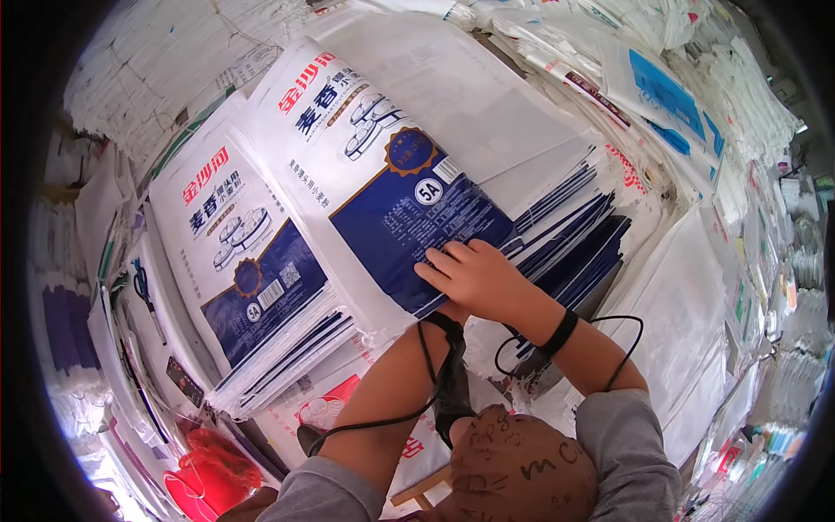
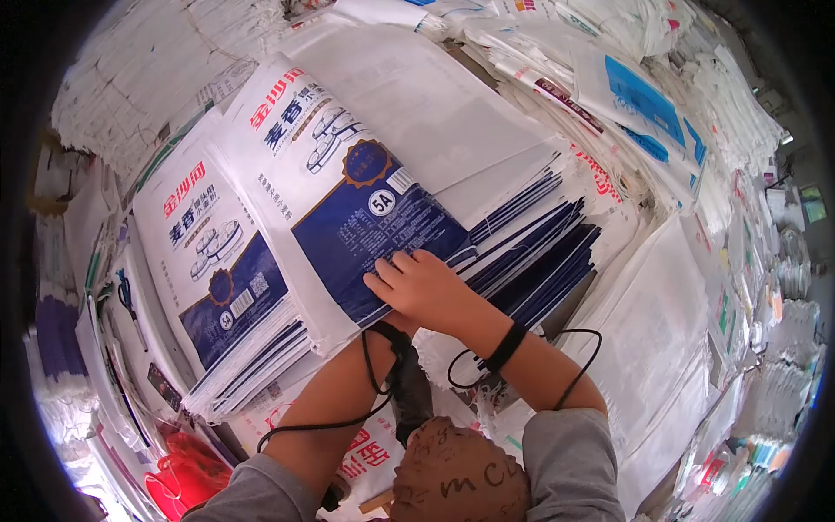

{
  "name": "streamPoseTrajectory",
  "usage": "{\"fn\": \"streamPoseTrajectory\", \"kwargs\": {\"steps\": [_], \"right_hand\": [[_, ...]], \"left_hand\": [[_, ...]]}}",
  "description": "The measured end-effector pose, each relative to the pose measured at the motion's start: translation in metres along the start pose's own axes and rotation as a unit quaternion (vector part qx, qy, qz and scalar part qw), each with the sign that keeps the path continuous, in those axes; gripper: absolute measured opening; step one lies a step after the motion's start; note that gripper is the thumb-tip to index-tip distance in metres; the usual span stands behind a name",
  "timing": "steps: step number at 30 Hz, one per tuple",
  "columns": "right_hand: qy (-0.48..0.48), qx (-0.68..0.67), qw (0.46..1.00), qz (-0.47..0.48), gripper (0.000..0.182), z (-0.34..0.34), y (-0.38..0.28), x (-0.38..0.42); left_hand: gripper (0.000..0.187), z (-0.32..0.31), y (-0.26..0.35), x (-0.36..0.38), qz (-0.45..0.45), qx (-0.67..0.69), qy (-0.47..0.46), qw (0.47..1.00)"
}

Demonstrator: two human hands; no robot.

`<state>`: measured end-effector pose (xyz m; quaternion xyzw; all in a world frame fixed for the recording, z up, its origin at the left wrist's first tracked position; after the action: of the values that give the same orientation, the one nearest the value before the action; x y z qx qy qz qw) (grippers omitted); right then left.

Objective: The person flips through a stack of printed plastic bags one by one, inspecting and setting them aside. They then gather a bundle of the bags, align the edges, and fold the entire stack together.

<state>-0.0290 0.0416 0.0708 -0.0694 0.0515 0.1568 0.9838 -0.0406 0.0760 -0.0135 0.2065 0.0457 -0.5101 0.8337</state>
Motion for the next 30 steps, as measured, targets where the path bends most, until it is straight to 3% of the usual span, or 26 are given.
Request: {"fn": "streamPoseTrajectory", "kwargs": {"steps": [4,6,7,9,10,11,12,14,15,18,19,21,22,24,25,27,30], "right_hand": [[0.025,0.022,0.999,0.016,0.043,-0.009,0.002,-0.004],[0.181,-0.073,0.979,-0.051,0.041,0.026,0.027,-0.010],[0.182,-0.073,0.979,-0.049,0.041,0.035,0.030,-0.011],[0.242,-0.215,0.908,-0.265,0.039,0.062,0.087,0.001],[0.239,-0.233,0.876,-0.349,0.037,0.061,0.113,0.007],[0.234,-0.249,0.836,-0.429,0.037,0.058,0.138,0.014],[0.238,-0.247,0.836,-0.428,0.037,0.060,0.151,0.013],[0.310,-0.378,0.715,-0.500,0.039,0.052,0.193,0.032],[0.313,-0.376,0.715,-0.498,0.039,0.050,0.207,0.033],[0.404,-0.475,0.610,-0.488,0.045,0.022,0.267,0.057],[0.408,-0.473,0.610,-0.488,0.045,0.019,0.277,0.060],[0.420,-0.605,0.473,-0.484,0.040,-0.009,0.298,0.074],[0.424,-0.604,0.472,-0.483,0.040,-0.017,0.307,0.082],[0.409,-0.708,0.340,-0.464,0.039,-0.047,0.316,0.094],[0.411,-0.708,0.340,-0.463,0.039,-0.050,0.319,0.099],[0.415,-0.752,0.261,-0.440,0.039,-0.065,0.318,0.111],[0.405,-0.769,0.265,-0.417,0.039,-0.071,0.320,0.122]], "left_hand": [[0.044,-0.006,-0.003,0.000,0.002,0.004,-0.043,0.999],[0.044,-0.011,-0.006,0.001,0.013,0.013,-0.084,0.996],[0.044,-0.018,-0.007,0.001,0.019,0.023,-0.114,0.993],[0.045,-0.008,0.000,-0.003,-0.007,-0.007,-0.044,0.999],[0.056,0.007,0.005,-0.004,-0.036,-0.026,0.030,0.999],[0.056,0.008,0.006,-0.005,-0.039,-0.027,0.032,0.998],[0.061,0.011,0.006,-0.005,-0.035,-0.007,0.035,0.999],[0.069,0.016,0.006,-0.006,-0.031,0.021,0.019,0.999],[0.069,0.021,0.007,-0.006,-0.034,0.021,0.023,0.999],[0.073,0.023,0.009,-0.007,-0.040,0.029,0.010,0.999],[0.074,0.021,0.008,-0.007,-0.037,0.026,0.001,0.999],[0.075,0.019,0.008,-0.007,-0.039,0.023,-0.007,0.999],[0.076,0.018,0.008,-0.007,-0.041,0.017,-0.010,0.999],[0.078,0.016,0.007,-0.007,-0.045,0.010,-0.013,0.999],[0.076,0.015,0.007,-0.007,-0.047,0.007,-0.015,0.999],[0.075,0.014,0.007,-0.006,-0.050,0.004,-0.018,0.999],[0.074,0.016,0.010,-0.004,-0.067,-0.017,-0.024,0.997]]}}
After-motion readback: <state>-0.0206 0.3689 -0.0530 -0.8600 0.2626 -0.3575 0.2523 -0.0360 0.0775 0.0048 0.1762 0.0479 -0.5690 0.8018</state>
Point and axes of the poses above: each hand's wrist, its own x-axis away from the middle knuckle, its own z-axis out of the back of the hand, y = z × x, the point moved 9 cm from there along -x, towards the middle knuckle, and after that the axes turned 11 degrees about -z, right-handed, at the moved point
